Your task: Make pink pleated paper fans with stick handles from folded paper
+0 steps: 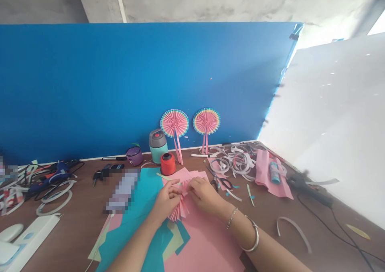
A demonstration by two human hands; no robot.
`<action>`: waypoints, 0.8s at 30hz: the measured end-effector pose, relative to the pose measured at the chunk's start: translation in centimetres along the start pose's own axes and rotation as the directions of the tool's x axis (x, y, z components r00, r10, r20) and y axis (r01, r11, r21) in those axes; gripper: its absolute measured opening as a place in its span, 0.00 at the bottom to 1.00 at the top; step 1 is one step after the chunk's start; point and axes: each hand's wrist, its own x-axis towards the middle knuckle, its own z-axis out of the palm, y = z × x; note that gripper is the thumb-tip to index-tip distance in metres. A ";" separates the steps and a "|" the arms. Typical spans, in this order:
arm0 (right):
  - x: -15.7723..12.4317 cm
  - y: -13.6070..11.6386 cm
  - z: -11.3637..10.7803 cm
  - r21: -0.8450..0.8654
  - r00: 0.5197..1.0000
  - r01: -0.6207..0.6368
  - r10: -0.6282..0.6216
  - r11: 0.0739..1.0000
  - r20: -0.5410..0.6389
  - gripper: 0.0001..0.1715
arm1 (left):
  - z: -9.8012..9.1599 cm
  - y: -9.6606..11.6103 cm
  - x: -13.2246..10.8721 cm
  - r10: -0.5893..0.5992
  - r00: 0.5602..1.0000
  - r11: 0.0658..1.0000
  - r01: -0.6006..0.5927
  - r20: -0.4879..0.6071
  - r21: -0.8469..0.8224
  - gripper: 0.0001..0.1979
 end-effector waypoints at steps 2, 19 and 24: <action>0.0 0.0 0.1 0.000 1.000 -0.002 0.002 1.000 -0.002 0.10 | 0.0 -0.1 0.0 0.002 1.000 1.000 -0.002 0.003 0.004 0.26; 0.1 -0.1 0.1 -0.019 0.998 -0.042 0.041 0.999 -0.039 0.07 | 0.2 0.6 -0.4 -0.015 1.000 1.000 0.015 0.024 -0.005 0.26; 0.2 -0.2 0.2 -0.054 0.999 -0.040 0.038 0.998 -0.036 0.08 | 0.2 0.6 -0.5 -0.020 0.999 1.000 0.020 0.031 -0.022 0.26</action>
